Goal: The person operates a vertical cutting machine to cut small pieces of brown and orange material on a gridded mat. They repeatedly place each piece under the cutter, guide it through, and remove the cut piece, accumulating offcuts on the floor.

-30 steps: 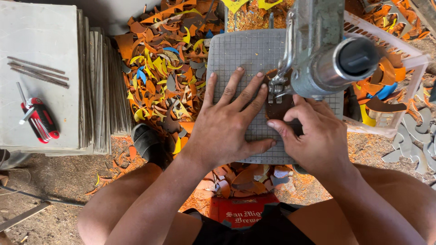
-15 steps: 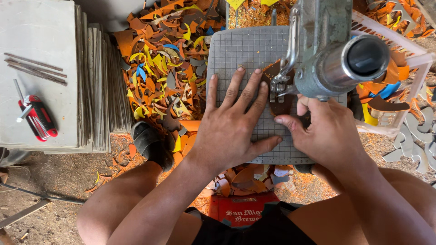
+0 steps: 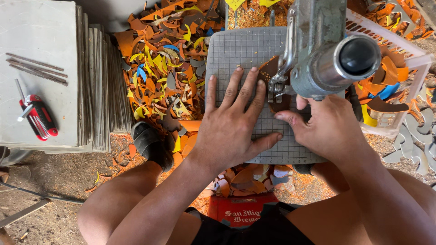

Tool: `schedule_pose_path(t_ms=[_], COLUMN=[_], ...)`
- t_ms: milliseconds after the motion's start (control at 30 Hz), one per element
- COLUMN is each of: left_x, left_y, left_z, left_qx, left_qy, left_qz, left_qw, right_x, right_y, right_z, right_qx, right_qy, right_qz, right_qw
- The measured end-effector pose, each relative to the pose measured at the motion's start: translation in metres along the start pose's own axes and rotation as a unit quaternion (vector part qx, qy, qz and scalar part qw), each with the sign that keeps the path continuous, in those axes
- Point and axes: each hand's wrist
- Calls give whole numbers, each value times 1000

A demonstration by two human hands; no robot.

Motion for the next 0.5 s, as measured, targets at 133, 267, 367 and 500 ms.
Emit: schedule_pose_path(t_ms=[133,267,367,500], left_x=[-2,-2,-3,-4], left_y=[1,2,6,8], left_z=[-1,-1,-1,-2], left_qx=[-5,-11,-14,-13], left_qy=[-2,-7,-5,-1], left_qz=[2,6,13,17], left_qw=[1000,1000,1000,1000], right_x=[-3,-7,-10,-15], right_y=[2,6,9,13], right_z=[1,4,5,8], right_qx=[14,28,24,57], right_qy=[3,-2,-3,-16], right_qz=[25,65,87,109], right_qw=[1000,998,996,992])
Point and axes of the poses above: each hand's wrist, its own x-axis away from the middle knuckle, its own z-axis out of the back of the hand, y = z × x, and after that the axes turned 4 degrees about -x, right-handed
